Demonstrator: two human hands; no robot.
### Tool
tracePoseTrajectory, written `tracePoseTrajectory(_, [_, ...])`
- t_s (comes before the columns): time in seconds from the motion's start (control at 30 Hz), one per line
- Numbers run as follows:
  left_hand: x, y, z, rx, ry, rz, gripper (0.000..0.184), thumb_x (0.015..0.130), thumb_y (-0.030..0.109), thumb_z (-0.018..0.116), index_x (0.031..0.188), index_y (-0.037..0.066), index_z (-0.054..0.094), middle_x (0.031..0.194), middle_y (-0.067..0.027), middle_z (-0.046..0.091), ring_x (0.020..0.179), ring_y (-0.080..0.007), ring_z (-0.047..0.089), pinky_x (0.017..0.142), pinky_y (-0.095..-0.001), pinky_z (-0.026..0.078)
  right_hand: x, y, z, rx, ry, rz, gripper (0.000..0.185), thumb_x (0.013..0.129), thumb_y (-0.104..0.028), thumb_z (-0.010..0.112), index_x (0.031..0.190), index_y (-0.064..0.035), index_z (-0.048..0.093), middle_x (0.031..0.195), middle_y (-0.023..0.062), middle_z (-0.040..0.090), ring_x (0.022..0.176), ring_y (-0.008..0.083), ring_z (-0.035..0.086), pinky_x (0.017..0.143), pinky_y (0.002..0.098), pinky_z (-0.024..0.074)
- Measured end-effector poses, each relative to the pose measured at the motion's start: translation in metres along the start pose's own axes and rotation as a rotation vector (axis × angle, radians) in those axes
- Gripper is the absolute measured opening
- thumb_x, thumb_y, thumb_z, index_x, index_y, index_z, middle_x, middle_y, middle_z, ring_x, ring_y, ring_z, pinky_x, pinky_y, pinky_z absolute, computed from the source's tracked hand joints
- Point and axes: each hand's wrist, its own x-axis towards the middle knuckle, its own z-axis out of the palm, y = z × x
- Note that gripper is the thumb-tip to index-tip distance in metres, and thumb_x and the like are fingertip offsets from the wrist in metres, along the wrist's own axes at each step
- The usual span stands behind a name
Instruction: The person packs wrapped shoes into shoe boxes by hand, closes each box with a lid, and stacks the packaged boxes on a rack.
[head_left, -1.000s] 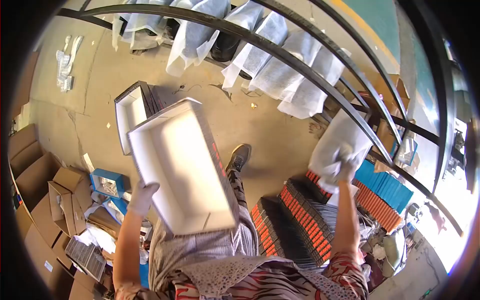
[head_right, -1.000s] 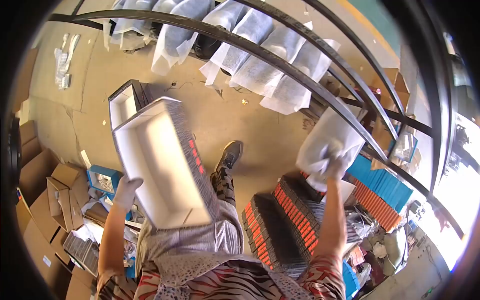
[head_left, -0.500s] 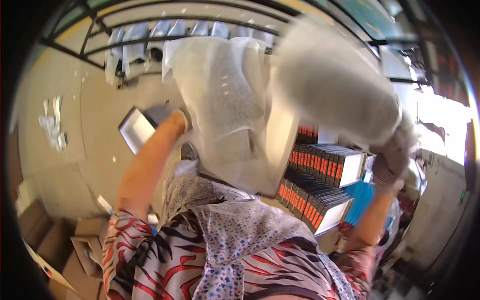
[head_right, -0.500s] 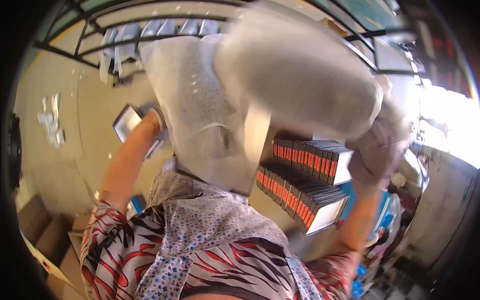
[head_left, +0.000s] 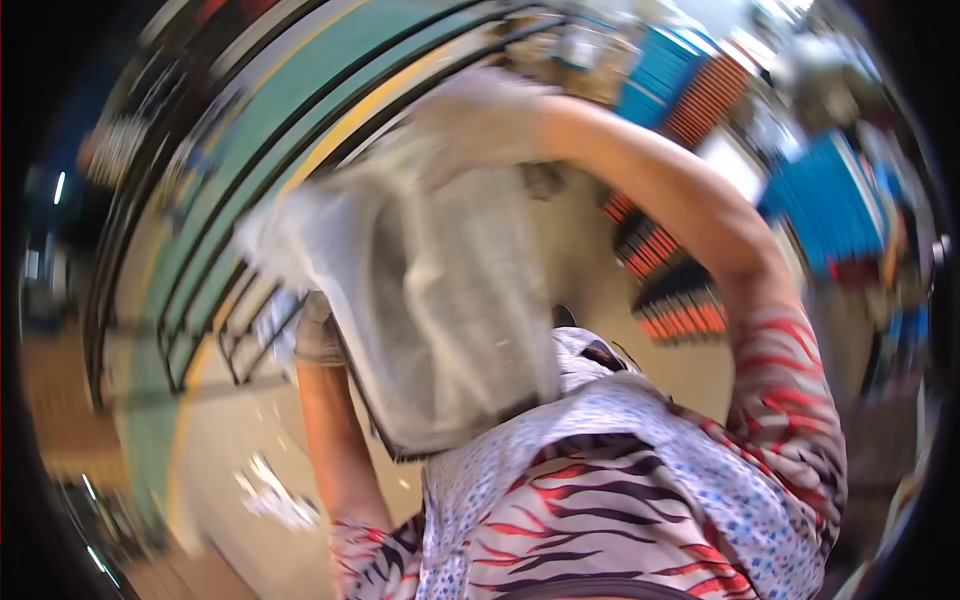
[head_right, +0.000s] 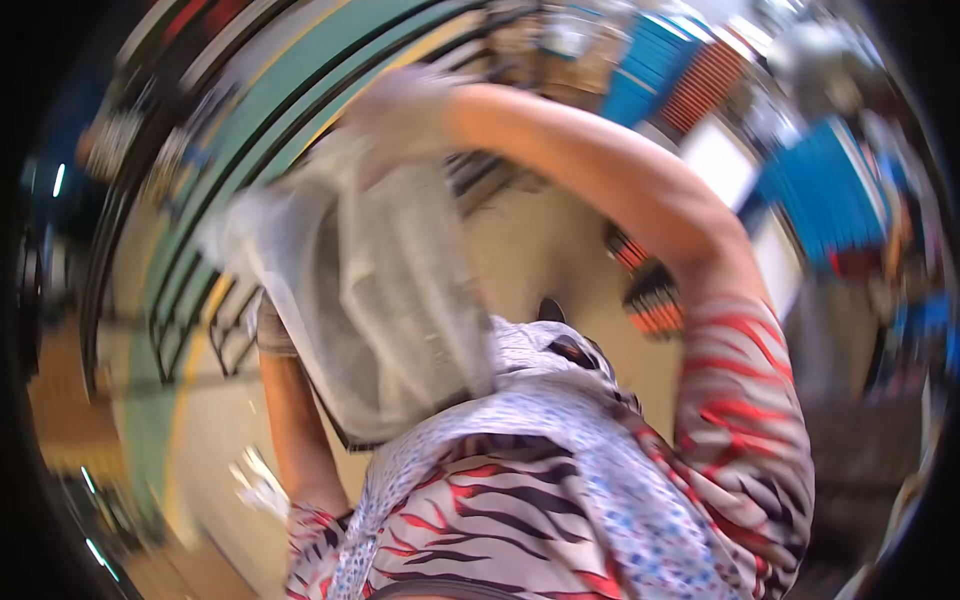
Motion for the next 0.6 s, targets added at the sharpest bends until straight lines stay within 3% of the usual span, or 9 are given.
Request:
tracePoseTrajectory(0.1, [0.043,-0.012,0.012,0.346,0.042,-0.009,0.057,0.07,0.021,0.054,0.121,-0.004,0.041,0.109,-0.0124,0.054,0.099,-0.0239,0.052,0.087,-0.0339,0.042,-0.022,0.035,0.005,-0.051,0.03,0.081,0.057,0.063,-0.043,0.069,0.102,-0.0028,0.057,0.09,0.0167,0.061,0.089,0.0304,0.058,0.077,0.0377,0.0461])
tracePoseTrajectory(0.17, [0.036,-0.002,0.08,0.356,-0.027,0.094,0.057,0.069,0.02,0.056,0.119,-0.006,0.042,0.108,-0.0154,0.053,0.097,-0.0272,0.053,0.086,-0.0349,0.042,-0.051,0.069,0.011,-0.01,0.041,0.205,0.056,0.064,-0.041,0.069,0.104,-0.0031,0.056,0.092,0.0157,0.06,0.089,0.0284,0.059,0.076,0.0366,0.0464])
tracePoseTrajectory(0.23, [0.045,-0.002,0.079,0.341,0.071,0.068,0.058,0.069,0.02,0.056,0.118,-0.009,0.042,0.11,-0.018,0.051,0.098,-0.0292,0.052,0.088,-0.0361,0.042,-0.078,0.111,0.04,0.742,0.609,0.025,0.051,0.068,-0.035,0.07,0.106,-0.0037,0.056,0.098,0.0116,0.059,0.092,0.0224,0.057,0.08,0.0329,0.0453])
tracePoseTrajectory(0.33, [0.071,-0.015,0.065,0.444,0.03,0.06,0.061,0.075,0.029,0.055,0.121,-0.007,0.038,0.117,-0.0189,0.048,0.103,-0.0301,0.05,0.091,-0.0382,0.041,-0.147,0.214,0.071,0.922,0.742,0.477,0.047,0.071,-0.028,0.065,0.11,-0.0058,0.055,0.102,0.0101,0.057,0.092,0.0208,0.056,0.081,0.0289,0.0439])
tracePoseTrajectory(0.37, [0.072,-0.024,0.074,0.453,0.031,0.05,0.061,0.075,0.029,0.055,0.121,-0.007,0.038,0.117,-0.0189,0.048,0.103,-0.0301,0.05,0.091,-0.0382,0.041,-0.178,0.266,0.106,0.579,0.887,0.528,0.039,0.073,-0.023,0.062,0.107,-0.0052,0.056,0.096,0.0113,0.058,0.088,0.0199,0.057,0.077,0.0284,0.0452])
tracePoseTrajectory(0.4, [0.073,-0.034,0.083,0.438,0.134,0.003,0.061,0.076,0.03,0.055,0.121,-0.007,0.038,0.118,-0.0185,0.047,0.105,-0.0295,0.048,0.092,-0.038,0.039,-0.214,0.282,0.099,0.588,0.704,0.866,0.028,0.075,-0.014,0.054,0.102,-0.0049,0.056,0.092,0.0145,0.059,0.087,0.0242,0.058,0.075,0.0324,0.0464])
tracePoseTrajectory(0.43, [0.077,-0.042,0.089,0.419,0.241,-0.041,0.062,0.076,0.031,0.055,0.121,-0.007,0.037,0.118,-0.018,0.046,0.107,-0.0289,0.047,0.093,-0.0377,0.038,-0.255,0.358,0.168,0.294,0.767,1.07,0.024,0.074,-0.007,0.049,0.097,-0.0057,0.056,0.092,0.0171,0.06,0.089,0.0305,0.057,0.075,0.0368,0.0461])
tracePoseTrajectory(0.53, [0.092,-0.065,0.079,0.395,0.12,-0.067,0.062,0.077,0.034,0.054,0.122,-0.006,0.037,0.12,-0.0162,0.045,0.11,-0.0271,0.045,0.095,-0.0361,0.036,-0.348,0.425,0.234,-0.073,0.535,1.352,0.029,0.073,-0.009,0.048,0.101,-0.0075,0.056,0.096,0.0185,0.059,0.093,0.0352,0.056,0.08,0.0401,0.0454])
tracePoseTrajectory(0.6, [0.096,-0.071,0.083,0.533,0.279,-0.147,0.061,0.078,0.035,0.054,0.121,-0.005,0.039,0.118,-0.0152,0.047,0.107,-0.0262,0.047,0.093,-0.0356,0.038,-0.368,0.439,0.257,-0.182,0.018,1.583,0.034,0.076,-0.014,0.047,0.109,-0.0059,0.051,0.105,0.0185,0.056,0.1,0.0326,0.054,0.084,0.0404,0.0443])
